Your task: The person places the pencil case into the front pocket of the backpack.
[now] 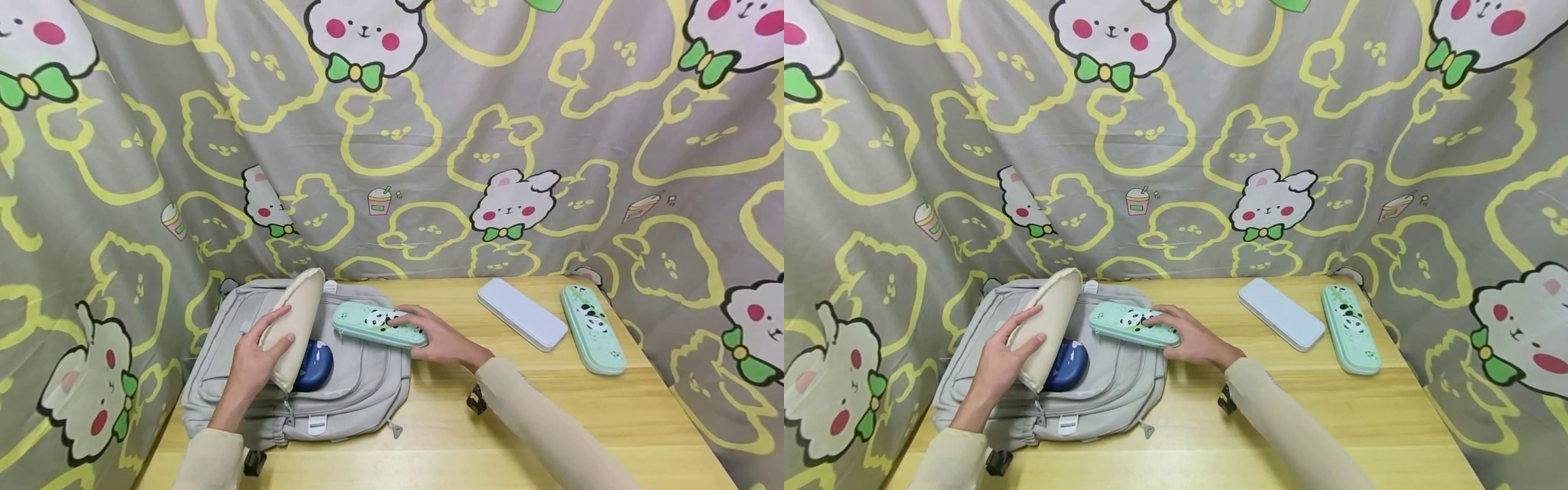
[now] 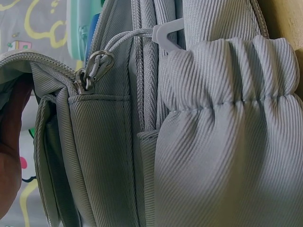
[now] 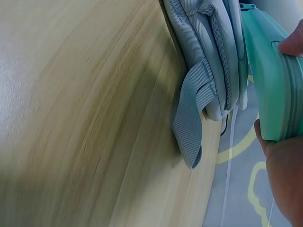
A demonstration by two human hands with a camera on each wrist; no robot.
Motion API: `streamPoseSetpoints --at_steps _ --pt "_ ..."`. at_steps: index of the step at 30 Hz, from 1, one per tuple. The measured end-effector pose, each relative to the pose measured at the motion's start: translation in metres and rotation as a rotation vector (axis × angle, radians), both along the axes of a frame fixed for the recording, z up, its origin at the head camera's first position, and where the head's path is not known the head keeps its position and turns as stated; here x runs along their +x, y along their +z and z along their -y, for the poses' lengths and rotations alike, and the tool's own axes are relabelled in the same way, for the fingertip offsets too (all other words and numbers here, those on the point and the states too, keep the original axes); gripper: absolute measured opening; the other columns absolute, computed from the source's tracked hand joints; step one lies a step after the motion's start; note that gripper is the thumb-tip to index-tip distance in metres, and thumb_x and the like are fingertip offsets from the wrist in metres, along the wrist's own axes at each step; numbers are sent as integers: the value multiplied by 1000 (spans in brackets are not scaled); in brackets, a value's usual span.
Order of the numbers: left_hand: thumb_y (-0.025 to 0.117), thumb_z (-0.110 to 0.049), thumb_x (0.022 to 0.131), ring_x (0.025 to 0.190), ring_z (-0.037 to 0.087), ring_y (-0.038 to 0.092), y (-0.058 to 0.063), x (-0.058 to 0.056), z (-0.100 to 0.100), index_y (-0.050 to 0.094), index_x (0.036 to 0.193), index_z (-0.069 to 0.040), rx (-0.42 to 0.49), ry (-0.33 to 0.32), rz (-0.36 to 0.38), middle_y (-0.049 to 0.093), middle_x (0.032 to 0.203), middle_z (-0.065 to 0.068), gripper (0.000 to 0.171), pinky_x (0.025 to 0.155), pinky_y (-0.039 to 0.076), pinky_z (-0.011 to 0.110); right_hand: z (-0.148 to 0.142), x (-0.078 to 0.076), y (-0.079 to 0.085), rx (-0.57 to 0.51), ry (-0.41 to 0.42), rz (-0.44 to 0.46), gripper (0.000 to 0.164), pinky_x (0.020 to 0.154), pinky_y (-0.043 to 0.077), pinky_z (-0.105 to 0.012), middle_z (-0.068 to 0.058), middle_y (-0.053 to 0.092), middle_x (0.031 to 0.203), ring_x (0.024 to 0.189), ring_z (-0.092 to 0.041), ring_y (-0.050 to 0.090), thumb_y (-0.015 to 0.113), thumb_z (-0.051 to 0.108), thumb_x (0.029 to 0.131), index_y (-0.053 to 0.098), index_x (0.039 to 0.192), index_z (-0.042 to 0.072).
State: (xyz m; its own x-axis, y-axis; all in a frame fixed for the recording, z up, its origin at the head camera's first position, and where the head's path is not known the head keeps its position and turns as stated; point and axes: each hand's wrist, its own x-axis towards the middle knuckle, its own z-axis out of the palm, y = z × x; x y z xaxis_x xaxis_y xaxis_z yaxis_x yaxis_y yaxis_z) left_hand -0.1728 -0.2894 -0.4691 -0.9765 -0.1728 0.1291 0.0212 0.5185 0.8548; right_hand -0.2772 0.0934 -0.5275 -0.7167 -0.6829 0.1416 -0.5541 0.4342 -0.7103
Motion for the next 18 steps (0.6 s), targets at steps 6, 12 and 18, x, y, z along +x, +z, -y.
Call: streamPoseSetpoints --at_steps 6,12,18 --pt "76 -26 105 156 32 45 -1 0 0 62 156 -29 -9 5 -5 50 169 7 53 104 43 24 6 -2 -2 11 8 1 71 123 34 -67 -4 35 176 163 -33 31 71 17 83 63 151 34" --pt "76 -26 105 156 31 44 -2 -1 0 62 156 -28 3 5 0 50 169 9 53 109 42 32 13 -2 -3 26 32 15 72 125 31 -69 -8 34 177 165 -33 28 71 17 83 63 152 32" --pt "76 -25 105 156 31 44 -3 -1 0 62 155 -27 11 6 -7 50 169 9 53 110 42 31 20 -4 -3 30 40 25 72 126 29 -70 -7 34 177 166 -34 25 70 16 83 63 152 33"
